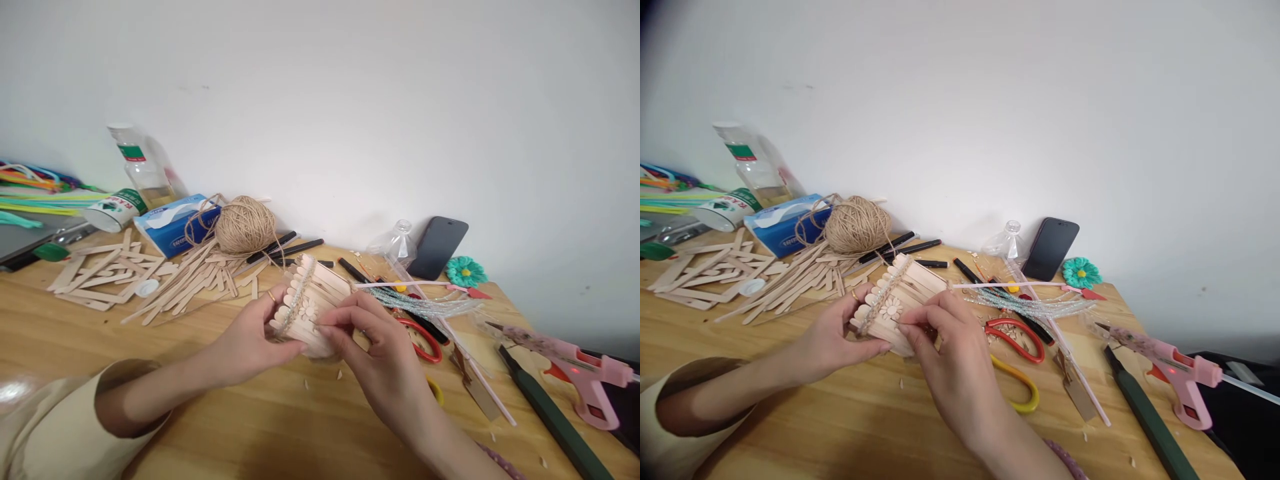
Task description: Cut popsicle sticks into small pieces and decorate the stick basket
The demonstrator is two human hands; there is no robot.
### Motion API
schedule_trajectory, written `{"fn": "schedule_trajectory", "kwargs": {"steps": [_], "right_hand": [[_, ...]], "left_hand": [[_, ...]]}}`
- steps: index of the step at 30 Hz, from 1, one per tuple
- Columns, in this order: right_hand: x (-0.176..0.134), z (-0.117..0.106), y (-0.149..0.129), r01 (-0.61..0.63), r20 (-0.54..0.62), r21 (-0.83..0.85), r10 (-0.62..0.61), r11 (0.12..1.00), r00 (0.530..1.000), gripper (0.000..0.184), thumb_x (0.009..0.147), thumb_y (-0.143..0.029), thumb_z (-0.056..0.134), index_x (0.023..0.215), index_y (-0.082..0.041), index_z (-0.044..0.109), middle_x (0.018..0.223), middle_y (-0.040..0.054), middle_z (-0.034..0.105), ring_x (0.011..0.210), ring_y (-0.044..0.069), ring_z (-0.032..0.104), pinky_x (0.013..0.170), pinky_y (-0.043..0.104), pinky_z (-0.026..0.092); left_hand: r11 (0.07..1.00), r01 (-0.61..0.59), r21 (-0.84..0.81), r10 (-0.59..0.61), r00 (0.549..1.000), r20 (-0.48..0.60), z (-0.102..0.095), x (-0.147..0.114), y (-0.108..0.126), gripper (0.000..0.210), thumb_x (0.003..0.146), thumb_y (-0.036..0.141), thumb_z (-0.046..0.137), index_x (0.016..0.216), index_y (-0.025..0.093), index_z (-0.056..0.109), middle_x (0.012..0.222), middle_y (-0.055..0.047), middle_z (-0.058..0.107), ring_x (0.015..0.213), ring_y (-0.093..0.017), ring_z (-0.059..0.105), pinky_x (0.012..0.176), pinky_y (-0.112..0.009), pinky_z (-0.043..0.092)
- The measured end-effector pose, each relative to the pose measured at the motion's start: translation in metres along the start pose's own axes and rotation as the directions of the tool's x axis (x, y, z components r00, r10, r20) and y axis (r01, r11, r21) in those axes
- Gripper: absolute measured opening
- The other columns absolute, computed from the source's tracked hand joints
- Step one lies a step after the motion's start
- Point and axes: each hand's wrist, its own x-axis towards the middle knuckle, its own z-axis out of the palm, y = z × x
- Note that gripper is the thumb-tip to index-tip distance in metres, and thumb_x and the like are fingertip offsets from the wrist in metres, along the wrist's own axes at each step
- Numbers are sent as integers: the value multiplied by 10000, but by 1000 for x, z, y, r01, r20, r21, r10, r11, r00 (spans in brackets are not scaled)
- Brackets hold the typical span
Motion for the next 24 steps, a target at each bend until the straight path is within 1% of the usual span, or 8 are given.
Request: {"fn": "schedule_trajectory", "kwargs": {"steps": [5, 8, 10, 12, 14, 16, 19, 24], "right_hand": [[0, -1, -1, 51, -23, 26, -51, 998, 998, 152, 848, -163, 536, 851, -205, 683, 774, 30, 585, 713, 171, 561, 624, 294, 461], [0, -2, -1, 65, -44, 36, -64, 997, 997, 153, 851, -164, 533, 868, -214, 677, 787, 33, 588, 706, 168, 562, 601, 286, 466], [-1, -2, 0, 96, -67, 9, -95, 995, 993, 138, 848, -151, 539, 870, -211, 661, 801, 37, 581, 717, 168, 558, 602, 283, 462], [-1, -3, 0, 154, -71, -46, -157, 987, 985, 133, 839, -128, 549, 888, -201, 648, 811, 44, 571, 728, 168, 551, 609, 284, 456], [-2, -3, 1, 220, -50, -104, -226, 970, 973, 146, 833, -109, 555, 915, -192, 642, 814, 47, 571, 734, 170, 546, 617, 293, 451], [-2, -3, 2, 262, -19, -144, -267, 954, 964, 158, 833, -102, 558, 939, -190, 638, 812, 50, 577, 744, 175, 545, 629, 304, 449], [-2, -2, 3, 278, -11, -174, -284, 945, 959, 154, 831, -101, 565, 935, -190, 636, 810, 52, 584, 753, 179, 548, 641, 311, 454], [-1, -1, 4, 296, -41, -193, -309, 935, 950, 140, 822, -102, 580, 905, -202, 631, 787, 43, 601, 732, 176, 554, 625, 306, 466]], "left_hand": [[999, 2, -36, -3, 1000, -26, -1, 1, -1, 490, 658, 168, 683, 1114, 193, 505, 1037, -45, 639, 934, -209, 619, 760, -279, 525], [999, 2, -55, -4, 1000, -31, -2, 0, -2, 491, 653, 185, 695, 1109, 184, 512, 1053, -58, 638, 940, -217, 619, 764, -287, 526], [998, -7, -60, 5, 999, -35, -2, 0, -3, 479, 650, 187, 699, 1094, 180, 520, 1054, -60, 640, 946, -220, 618, 772, -290, 525], [998, -15, -62, 13, 999, -37, -2, 0, -3, 477, 649, 182, 697, 1093, 185, 523, 1060, -57, 641, 949, -220, 618, 777, -291, 524], [997, -15, -69, 13, 999, -33, -2, 0, -2, 482, 653, 176, 692, 1104, 195, 522, 1055, -48, 643, 941, -217, 620, 768, -287, 527], [997, -14, -75, 12, 1000, -28, -2, 1, -2, 491, 657, 171, 688, 1116, 204, 517, 1042, -38, 645, 936, -213, 622, 756, -279, 529], [997, -11, -70, 9, 999, -33, -2, 1, -2, 486, 660, 163, 686, 1113, 205, 513, 1041, -31, 643, 941, -209, 620, 752, -269, 528], [998, -27, -63, 25, 999, -34, -3, 0, -1, 497, 658, 151, 688, 1117, 208, 507, 1027, -23, 637, 963, -207, 609, 781, -270, 518]]}}
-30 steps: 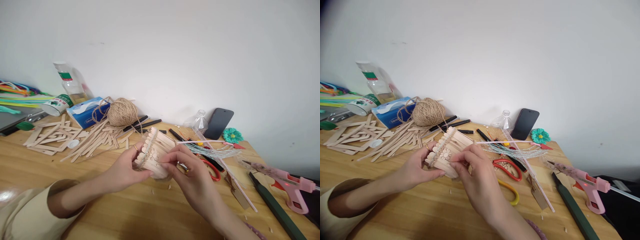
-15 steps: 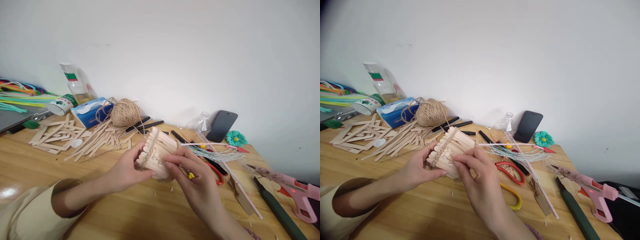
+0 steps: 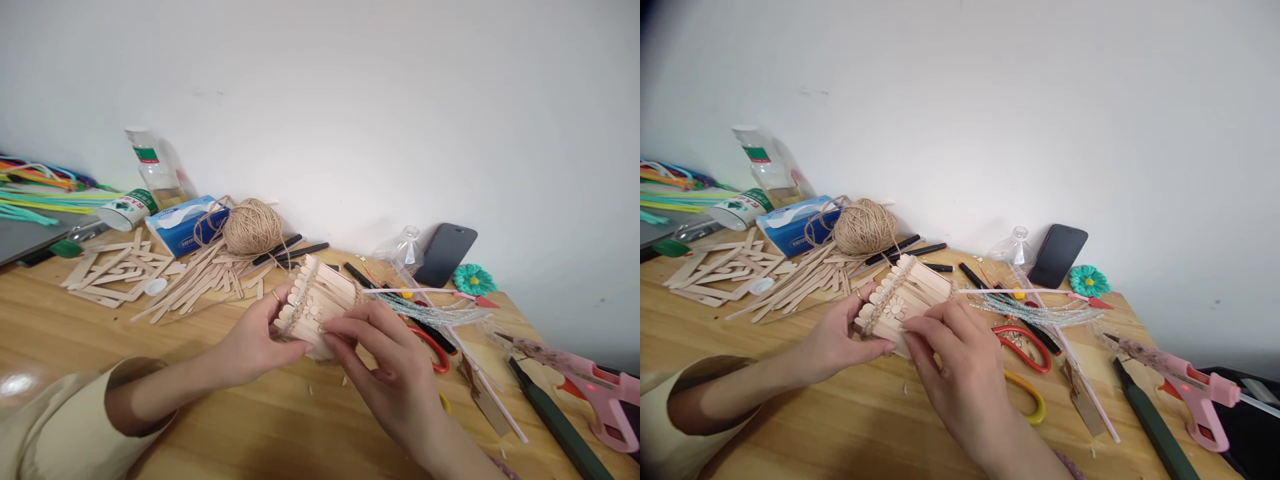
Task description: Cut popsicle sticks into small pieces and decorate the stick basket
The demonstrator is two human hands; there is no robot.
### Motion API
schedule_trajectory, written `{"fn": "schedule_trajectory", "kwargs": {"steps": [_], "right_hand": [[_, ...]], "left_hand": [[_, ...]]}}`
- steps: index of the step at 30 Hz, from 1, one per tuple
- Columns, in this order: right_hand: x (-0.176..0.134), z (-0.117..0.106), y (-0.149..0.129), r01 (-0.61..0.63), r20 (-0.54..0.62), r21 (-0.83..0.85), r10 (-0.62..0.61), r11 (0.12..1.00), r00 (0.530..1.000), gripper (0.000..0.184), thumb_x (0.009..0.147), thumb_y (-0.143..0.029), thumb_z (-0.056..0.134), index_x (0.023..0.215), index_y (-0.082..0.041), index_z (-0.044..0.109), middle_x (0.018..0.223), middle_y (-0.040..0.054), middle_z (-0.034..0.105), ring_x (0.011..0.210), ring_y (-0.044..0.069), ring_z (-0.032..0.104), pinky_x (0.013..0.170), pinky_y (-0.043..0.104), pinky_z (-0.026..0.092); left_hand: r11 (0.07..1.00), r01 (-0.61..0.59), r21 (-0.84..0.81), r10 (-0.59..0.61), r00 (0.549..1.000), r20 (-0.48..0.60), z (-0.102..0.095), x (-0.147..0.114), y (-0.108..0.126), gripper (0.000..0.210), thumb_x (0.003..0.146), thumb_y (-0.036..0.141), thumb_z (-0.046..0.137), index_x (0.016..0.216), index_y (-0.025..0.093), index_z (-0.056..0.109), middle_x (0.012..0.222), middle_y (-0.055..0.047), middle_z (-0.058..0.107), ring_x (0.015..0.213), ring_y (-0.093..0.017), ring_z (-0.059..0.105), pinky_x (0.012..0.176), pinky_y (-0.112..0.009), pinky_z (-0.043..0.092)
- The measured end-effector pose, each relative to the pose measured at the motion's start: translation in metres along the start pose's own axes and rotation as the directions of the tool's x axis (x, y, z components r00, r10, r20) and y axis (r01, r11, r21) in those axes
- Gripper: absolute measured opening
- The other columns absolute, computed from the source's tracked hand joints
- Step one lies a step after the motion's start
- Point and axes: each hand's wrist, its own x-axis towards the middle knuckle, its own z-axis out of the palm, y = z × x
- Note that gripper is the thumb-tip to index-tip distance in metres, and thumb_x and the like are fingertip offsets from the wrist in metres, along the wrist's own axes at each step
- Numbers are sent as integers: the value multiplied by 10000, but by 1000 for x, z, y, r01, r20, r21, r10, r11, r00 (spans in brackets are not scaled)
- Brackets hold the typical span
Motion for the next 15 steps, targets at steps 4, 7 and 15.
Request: {"fn": "schedule_trajectory", "kwargs": {"steps": [4, 7, 15], "right_hand": [[1, 1, 0, -3, -16, -10, 3, 1000, 1000, 134, 809, -101, 597, 908, -185, 630, 787, 51, 606, 731, 178, 558, 628, 308, 467], [1, 1, 0, -10, -27, -29, 10, 1000, 1000, 109, 805, -113, 605, 884, -183, 634, 767, 50, 604, 718, 182, 557, 618, 310, 461], [0, 1, 1, 45, -86, -50, -49, 998, 995, 106, 793, -79, 605, 843, -161, 650, 725, 45, 603, 673, 168, 552, 585, 293, 454]], "left_hand": [[1000, -1, -21, 1, 1000, 3, 0, 1, -2, 507, 659, 160, 693, 1126, 196, 499, 1028, -32, 636, 956, -204, 612, 784, -268, 516], [1000, -13, -7, 13, 1000, -4, 0, 2, -3, 521, 658, 168, 697, 1139, 190, 498, 1066, -45, 630, 970, -207, 606, 801, -269, 509], [999, -34, -6, 34, 999, -4, -1, 0, -4, 526, 657, 158, 695, 1146, 180, 502, 1089, -56, 630, 970, -209, 605, 815, -284, 501]]}}
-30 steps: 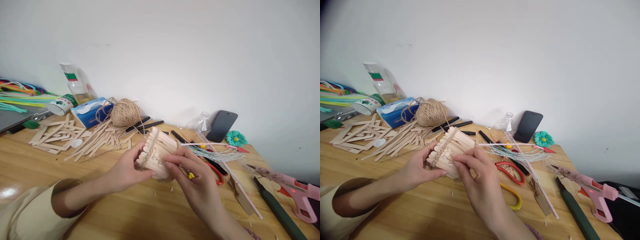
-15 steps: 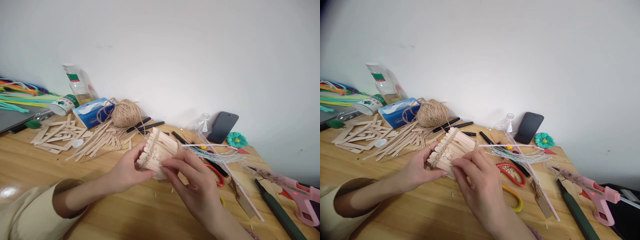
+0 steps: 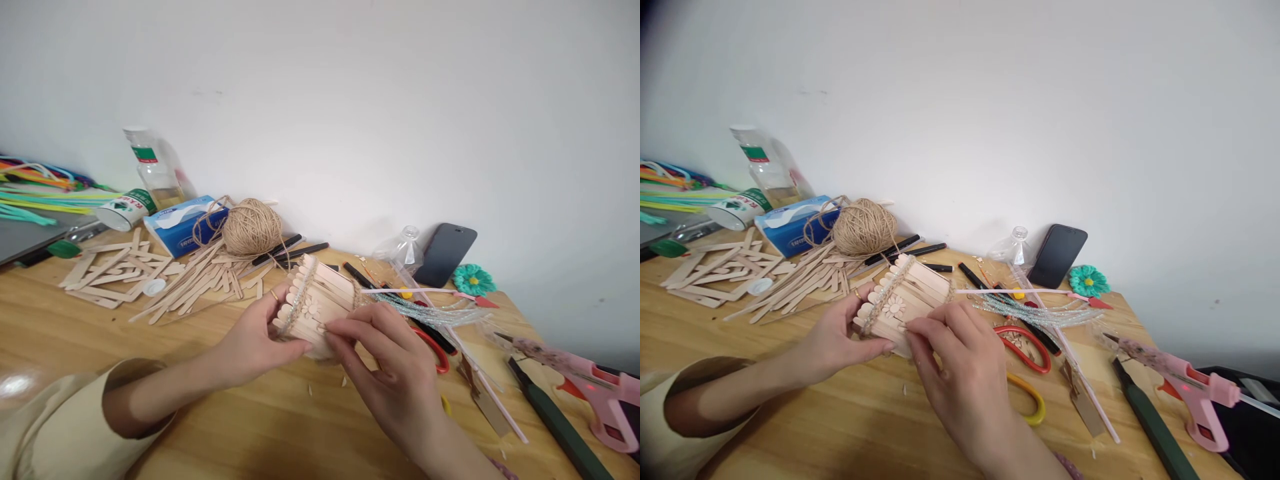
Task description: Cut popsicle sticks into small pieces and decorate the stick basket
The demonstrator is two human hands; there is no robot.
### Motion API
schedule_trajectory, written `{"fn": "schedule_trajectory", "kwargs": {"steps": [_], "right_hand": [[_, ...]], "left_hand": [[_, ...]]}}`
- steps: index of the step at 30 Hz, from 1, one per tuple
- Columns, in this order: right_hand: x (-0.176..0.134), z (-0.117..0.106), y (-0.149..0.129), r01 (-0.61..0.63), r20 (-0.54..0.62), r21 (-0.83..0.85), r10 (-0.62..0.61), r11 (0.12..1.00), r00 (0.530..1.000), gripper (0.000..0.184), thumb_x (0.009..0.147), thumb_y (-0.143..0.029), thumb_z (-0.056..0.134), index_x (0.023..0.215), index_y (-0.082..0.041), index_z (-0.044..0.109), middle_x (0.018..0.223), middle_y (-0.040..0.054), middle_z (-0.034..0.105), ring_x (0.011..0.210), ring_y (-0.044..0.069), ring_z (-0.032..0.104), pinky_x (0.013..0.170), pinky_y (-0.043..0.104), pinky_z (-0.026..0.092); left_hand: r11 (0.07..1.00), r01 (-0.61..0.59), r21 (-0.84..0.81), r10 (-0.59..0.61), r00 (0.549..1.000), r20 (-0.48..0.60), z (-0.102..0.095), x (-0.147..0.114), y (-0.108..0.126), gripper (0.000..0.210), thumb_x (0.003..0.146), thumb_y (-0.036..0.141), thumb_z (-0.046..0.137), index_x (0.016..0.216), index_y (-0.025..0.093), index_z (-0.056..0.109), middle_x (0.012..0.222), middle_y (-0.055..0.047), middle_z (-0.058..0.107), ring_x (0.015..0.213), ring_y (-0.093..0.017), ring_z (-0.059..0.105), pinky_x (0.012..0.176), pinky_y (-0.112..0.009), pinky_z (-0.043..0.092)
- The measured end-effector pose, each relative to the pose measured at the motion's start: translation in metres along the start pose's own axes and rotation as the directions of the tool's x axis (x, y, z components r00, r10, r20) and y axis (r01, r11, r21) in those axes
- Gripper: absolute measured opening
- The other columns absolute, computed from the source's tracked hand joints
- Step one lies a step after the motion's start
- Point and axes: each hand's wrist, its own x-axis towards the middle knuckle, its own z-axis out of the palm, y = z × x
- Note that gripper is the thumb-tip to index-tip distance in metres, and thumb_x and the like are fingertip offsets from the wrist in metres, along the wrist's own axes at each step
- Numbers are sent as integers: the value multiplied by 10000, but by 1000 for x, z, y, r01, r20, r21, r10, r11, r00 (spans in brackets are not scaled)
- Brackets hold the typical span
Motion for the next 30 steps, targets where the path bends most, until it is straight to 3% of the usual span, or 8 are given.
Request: {"fn": "schedule_trajectory", "kwargs": {"steps": [22, 30], "right_hand": [[-2, 5, 1, 117, -2, -221, -120, 968, 993, 69, 822, -108, 585, 775, -137, 627, 670, 50, 601, 616, 159, 516, 541, 284, 431], [-2, 4, 0, 188, 36, -329, -186, 926, 982, 68, 829, -118, 586, 776, -127, 628, 672, 52, 618, 613, 157, 521, 537, 281, 430]], "left_hand": [[999, 20, -42, -22, 999, -34, 4, 1, -4, 484, 654, 90, 670, 1103, 197, 526, 985, -11, 660, 914, -176, 630, 745, -225, 516], [999, 18, -28, -20, 998, -61, 7, 1, -1, 508, 643, 90, 662, 1118, 182, 509, 1079, -34, 646, 985, -198, 610, 781, -244, 512]]}}
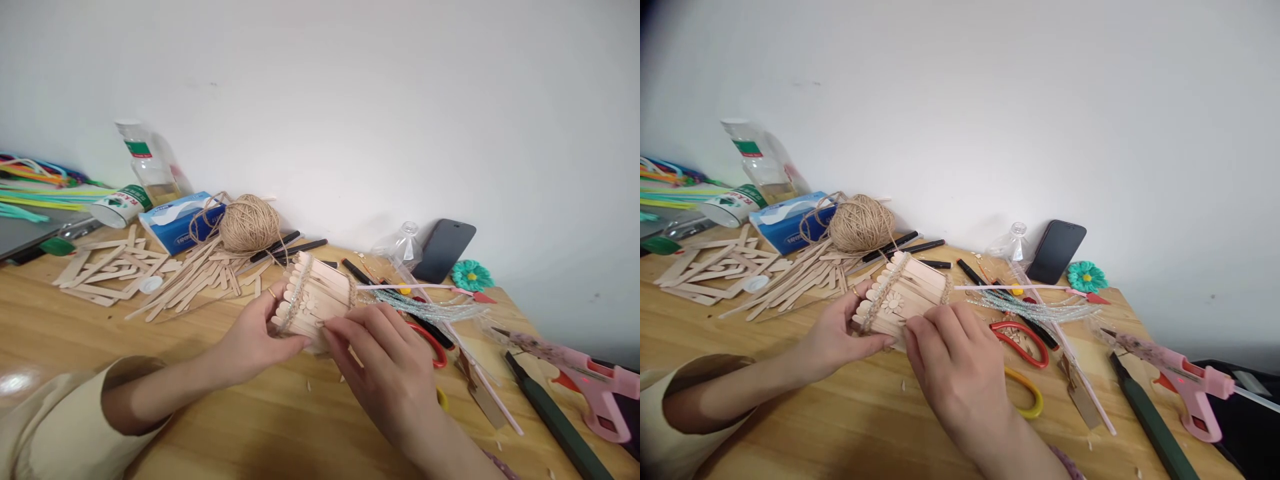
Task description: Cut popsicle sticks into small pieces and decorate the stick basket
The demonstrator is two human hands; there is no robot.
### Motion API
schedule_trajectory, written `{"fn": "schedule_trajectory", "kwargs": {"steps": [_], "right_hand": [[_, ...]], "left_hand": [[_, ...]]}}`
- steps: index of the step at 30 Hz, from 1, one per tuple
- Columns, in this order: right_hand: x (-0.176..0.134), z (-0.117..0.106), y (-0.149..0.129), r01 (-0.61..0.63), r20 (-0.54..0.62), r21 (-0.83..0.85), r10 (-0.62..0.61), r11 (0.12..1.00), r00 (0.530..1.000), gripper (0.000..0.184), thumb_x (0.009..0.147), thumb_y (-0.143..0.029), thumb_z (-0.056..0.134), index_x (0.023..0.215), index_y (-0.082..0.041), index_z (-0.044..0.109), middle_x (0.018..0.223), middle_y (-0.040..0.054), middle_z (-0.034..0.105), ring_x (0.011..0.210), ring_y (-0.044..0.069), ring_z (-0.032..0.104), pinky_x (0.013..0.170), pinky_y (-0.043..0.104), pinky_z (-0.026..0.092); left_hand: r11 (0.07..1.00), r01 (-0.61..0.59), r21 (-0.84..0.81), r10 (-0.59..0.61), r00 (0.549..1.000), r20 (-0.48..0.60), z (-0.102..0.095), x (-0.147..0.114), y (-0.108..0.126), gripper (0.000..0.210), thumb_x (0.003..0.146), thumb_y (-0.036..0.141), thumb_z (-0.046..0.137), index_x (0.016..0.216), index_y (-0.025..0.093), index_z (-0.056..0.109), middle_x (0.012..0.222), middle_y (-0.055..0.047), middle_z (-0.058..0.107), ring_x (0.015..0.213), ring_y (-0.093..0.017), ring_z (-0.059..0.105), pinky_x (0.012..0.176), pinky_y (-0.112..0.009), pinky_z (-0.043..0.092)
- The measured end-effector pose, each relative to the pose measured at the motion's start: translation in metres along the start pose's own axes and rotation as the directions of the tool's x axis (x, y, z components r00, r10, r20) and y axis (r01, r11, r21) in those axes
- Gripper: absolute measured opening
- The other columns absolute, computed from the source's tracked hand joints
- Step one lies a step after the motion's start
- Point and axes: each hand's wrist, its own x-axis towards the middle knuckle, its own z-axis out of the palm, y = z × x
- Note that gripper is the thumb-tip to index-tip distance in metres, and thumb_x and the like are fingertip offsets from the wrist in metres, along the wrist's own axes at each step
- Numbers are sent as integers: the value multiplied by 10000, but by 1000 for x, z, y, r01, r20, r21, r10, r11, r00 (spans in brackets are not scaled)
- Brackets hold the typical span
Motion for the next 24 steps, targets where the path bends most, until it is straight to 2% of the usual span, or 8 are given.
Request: {"fn": "schedule_trajectory", "kwargs": {"steps": [9, 20, 24], "right_hand": [[0, 1, 3, -8, -7, 12, 8, 1000, 1000, 38, 835, -127, 584, 814, -136, 614, 711, 51, 611, 638, 159, 537, 560, 283, 442], [-2, -4, 2, 186, 7, -112, -186, 976, 982, 83, 859, -88, 511, 888, -96, 589, 697, 71, 611, 645, 185, 517, 543, 308, 437], [-2, -4, 2, 199, 11, -119, -199, 973, 980, 90, 858, -78, 499, 887, -99, 582, 687, 71, 600, 644, 187, 506, 533, 305, 429]], "left_hand": [[1000, 6, 9, -6, 1000, -9, 1, 1, 0, 520, 627, 102, 669, 1116, 170, 506, 1065, -42, 653, 970, -206, 617, 788, -266, 517], [1000, 28, -7, -28, 999, -47, 3, -4, 1, 440, 633, 147, 691, 1041, 164, 527, 983, -43, 675, 905, -211, 638, 775, -292, 523], [999, 26, -29, -27, 998, -51, 3, -4, 0, 467, 643, 154, 696, 1071, 168, 509, 1002, -39, 668, 914, -197, 636, 778, -272, 520]]}}
